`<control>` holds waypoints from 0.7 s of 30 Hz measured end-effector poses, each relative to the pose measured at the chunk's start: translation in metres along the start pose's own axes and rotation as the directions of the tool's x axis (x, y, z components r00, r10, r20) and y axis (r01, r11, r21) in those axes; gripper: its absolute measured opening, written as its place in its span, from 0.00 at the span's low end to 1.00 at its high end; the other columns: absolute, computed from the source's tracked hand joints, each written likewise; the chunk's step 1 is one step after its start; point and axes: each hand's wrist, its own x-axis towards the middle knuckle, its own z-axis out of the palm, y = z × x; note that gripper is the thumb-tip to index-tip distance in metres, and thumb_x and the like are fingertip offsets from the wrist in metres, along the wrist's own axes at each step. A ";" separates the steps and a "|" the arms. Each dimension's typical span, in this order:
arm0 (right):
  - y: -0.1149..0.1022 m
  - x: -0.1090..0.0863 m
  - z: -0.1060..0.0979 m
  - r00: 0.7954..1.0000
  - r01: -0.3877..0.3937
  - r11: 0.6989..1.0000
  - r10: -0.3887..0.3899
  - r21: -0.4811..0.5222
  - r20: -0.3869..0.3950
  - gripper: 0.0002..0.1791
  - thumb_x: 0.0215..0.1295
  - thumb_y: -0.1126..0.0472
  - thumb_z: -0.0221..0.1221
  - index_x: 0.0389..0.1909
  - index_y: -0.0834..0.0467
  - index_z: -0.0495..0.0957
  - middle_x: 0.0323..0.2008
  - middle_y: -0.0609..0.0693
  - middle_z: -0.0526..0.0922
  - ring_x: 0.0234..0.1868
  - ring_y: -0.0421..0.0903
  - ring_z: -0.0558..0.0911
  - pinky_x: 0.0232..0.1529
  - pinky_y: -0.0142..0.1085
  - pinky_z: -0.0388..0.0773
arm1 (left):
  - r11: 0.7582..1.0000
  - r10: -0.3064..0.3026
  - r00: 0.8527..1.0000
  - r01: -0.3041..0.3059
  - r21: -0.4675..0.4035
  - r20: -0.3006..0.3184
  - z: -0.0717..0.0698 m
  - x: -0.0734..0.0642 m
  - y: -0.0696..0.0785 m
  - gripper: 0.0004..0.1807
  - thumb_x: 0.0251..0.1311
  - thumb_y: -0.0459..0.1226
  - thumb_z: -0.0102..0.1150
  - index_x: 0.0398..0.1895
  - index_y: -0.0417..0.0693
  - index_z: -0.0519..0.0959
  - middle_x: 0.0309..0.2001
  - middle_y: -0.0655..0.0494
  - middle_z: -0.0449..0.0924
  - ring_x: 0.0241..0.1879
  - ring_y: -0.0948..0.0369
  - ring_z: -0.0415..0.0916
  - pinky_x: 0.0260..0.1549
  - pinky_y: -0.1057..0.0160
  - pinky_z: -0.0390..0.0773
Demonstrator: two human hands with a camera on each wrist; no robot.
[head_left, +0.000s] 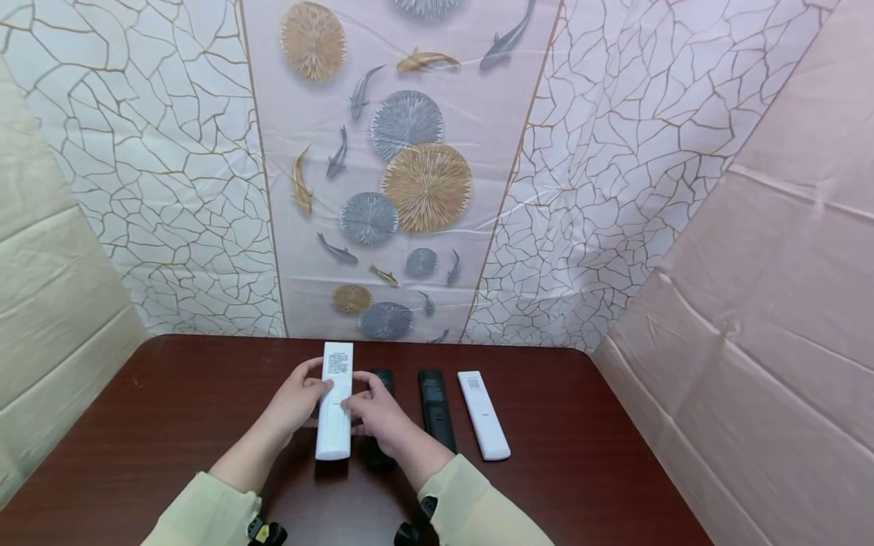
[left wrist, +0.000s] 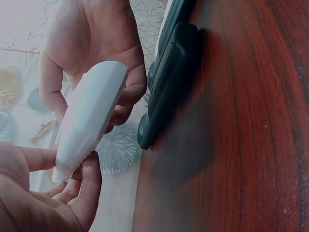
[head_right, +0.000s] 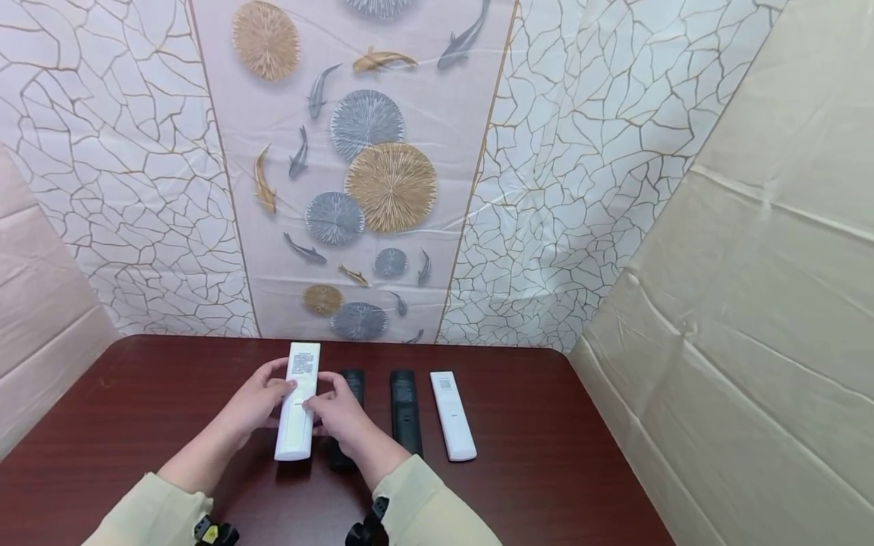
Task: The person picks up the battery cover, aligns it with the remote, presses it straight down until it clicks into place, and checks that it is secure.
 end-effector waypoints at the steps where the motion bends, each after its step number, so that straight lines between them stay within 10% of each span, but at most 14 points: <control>1: -0.001 0.000 0.000 1.000 0.000 1.000 0.000 -0.002 0.000 0.30 0.65 0.61 0.61 0.68 0.51 0.65 0.42 0.55 0.77 0.36 0.50 0.82 0.33 0.40 0.81 | 1.000 0.001 1.000 -0.001 0.000 -0.001 0.000 0.000 0.000 0.32 0.74 0.40 0.47 0.77 0.47 0.51 0.59 0.34 0.73 0.42 0.52 0.80 0.33 0.51 0.84; 21: 0.002 0.000 0.002 1.000 0.003 1.000 -0.003 -0.008 -0.006 0.31 0.65 0.62 0.60 0.68 0.51 0.65 0.43 0.55 0.77 0.36 0.49 0.82 0.32 0.39 0.81 | 1.000 -0.008 1.000 0.008 0.015 0.009 -0.002 -0.003 0.004 0.32 0.72 0.38 0.47 0.76 0.46 0.51 0.60 0.33 0.72 0.47 0.47 0.78 0.33 0.49 0.84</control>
